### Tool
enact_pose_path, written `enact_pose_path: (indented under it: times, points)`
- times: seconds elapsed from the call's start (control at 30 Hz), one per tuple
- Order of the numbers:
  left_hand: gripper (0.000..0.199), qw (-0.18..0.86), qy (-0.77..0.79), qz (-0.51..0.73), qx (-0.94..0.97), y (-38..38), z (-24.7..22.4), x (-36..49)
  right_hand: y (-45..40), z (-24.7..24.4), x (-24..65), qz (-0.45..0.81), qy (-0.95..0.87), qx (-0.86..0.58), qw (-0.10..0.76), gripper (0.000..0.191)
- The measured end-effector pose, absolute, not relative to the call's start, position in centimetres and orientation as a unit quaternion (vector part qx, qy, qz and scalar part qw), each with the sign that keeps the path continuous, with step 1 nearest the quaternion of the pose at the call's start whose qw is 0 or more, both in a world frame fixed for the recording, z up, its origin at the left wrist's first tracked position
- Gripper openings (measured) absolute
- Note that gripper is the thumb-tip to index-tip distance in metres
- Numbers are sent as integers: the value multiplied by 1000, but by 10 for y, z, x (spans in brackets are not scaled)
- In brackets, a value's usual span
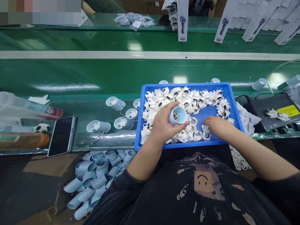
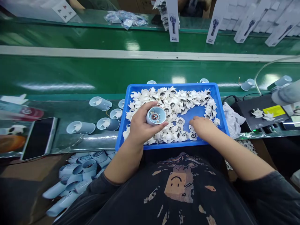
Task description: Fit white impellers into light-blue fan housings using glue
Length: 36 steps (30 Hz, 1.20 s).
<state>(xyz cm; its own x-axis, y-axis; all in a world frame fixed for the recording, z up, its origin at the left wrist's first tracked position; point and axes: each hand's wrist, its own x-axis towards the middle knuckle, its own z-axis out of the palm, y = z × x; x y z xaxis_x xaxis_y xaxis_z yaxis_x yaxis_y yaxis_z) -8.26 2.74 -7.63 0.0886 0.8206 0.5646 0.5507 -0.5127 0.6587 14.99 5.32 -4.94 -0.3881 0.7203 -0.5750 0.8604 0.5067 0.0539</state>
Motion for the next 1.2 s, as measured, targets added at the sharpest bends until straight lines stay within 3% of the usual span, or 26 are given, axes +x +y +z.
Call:
enact_pose_path:
  times: [0.13,0.43,0.63,0.73,0.87,0.97,1.1,1.2]
  points:
    - [70,188,477,523,681,28,-82,-82,54,-51,140,-110,820,485,283,37]
    - [52,277,443,466,714,-1,-75,-92,50,-52,147,-88,825,472,297,38]
    - [69,376,484,478,629,-17,-91,-99,45,-55,152,-88,826,481,280,38]
    - [66,386,490,486,612,-14,-90,-95,45,-60,153,-100,825,493,257,31]
    - [54,347,458,456,680,-12,-78,-91,49,-62,156,-133,809,542,183,28]
    - [57,315,460,418,718,-16,-72,-89,49,-49,157,-191,789,579,72,27]
    - [67,278,474,386,741,-20,-70,-80,39,-34,155,-383,761,515,-91,35]
    - [64,241,459,373,769,-18,-68,-73,30,-36,151,-498,725,441,-177,41]
